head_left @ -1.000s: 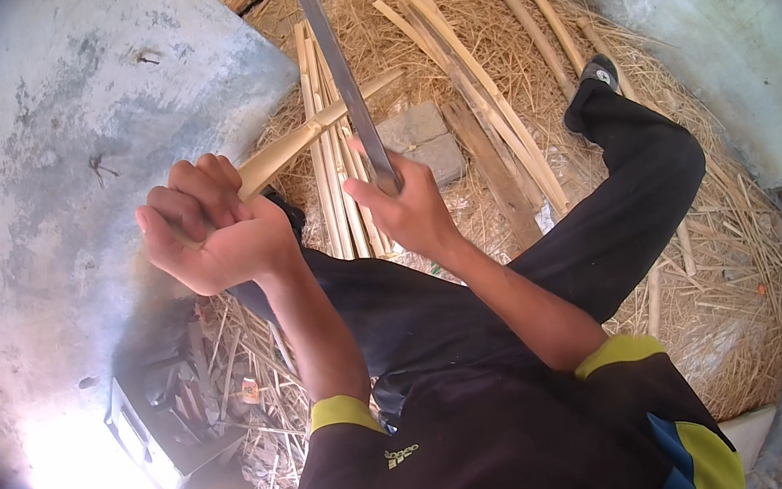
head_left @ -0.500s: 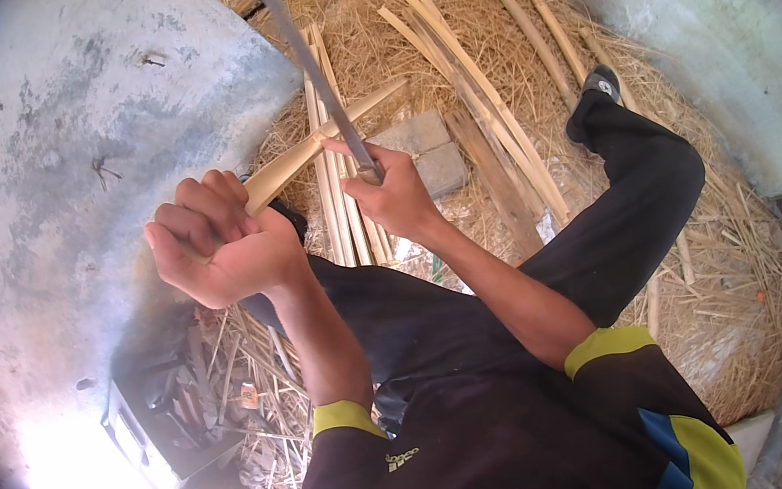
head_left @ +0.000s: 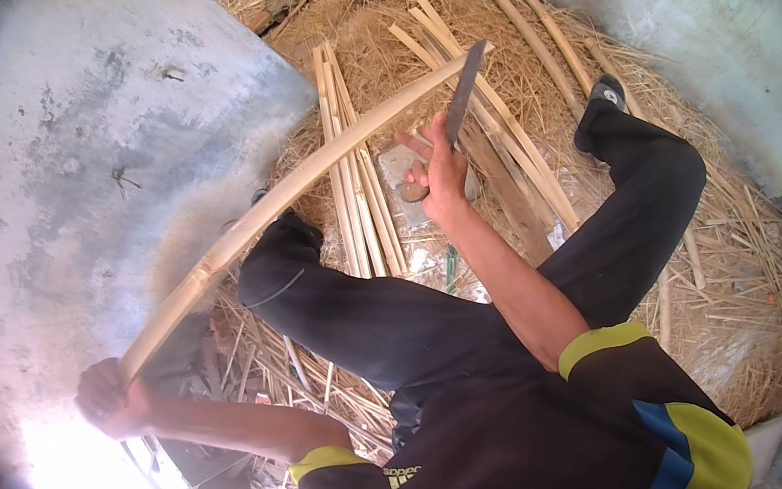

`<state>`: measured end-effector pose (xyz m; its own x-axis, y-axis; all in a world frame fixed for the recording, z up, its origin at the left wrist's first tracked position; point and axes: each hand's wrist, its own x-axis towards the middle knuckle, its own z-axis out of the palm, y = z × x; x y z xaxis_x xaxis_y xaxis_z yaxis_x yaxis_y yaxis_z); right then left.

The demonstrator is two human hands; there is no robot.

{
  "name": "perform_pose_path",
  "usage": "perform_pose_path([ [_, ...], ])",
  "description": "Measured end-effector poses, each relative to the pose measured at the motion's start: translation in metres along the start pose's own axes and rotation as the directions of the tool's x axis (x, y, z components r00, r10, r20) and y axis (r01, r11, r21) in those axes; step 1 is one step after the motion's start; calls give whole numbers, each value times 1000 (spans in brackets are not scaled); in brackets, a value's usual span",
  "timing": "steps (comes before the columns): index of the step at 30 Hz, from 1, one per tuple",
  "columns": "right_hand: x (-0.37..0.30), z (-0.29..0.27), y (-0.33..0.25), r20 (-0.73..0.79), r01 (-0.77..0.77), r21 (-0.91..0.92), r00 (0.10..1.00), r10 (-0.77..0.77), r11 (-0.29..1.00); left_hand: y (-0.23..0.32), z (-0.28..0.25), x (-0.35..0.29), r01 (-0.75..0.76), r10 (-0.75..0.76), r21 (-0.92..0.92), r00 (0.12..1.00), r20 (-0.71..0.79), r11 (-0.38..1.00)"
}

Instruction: The person sits on a straw-covered floor and uses a large knife to split long bamboo poles into thin strips. They hold the bamboo with one hand and repeatedly strike it with the knife to separate the material, placing the finished strips on the ground.

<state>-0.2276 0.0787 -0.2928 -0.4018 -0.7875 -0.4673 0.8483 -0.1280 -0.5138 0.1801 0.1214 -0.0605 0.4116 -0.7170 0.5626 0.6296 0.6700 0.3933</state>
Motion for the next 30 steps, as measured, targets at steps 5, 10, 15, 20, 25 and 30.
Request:
perform_pose_path([
  [5,-1,31,-36,83,119,107,988,-128,987,-64,-72,-21,45,-43,-286,999,15,957],
  [10,7,53,-82,125,399,99,904,-409,912,-149,-131,-25,59,-240,-579,940,-241,813],
  [15,4,70,-113,139,598,42,790,-597,800,-223,-171,-21,303,-419,-291,604,-679,908],
  [20,-3,60,-124,99,571,-21,818,-567,820,-224,-211,8,132,-334,-340,681,-651,931],
  [25,4,44,-131,-43,567,26,824,-566,823,-157,-203,44,229,-400,-516,882,-248,825],
  [30,2,43,-114,10,552,89,832,-555,829,-127,-188,37,134,-338,-518,884,-323,845],
])
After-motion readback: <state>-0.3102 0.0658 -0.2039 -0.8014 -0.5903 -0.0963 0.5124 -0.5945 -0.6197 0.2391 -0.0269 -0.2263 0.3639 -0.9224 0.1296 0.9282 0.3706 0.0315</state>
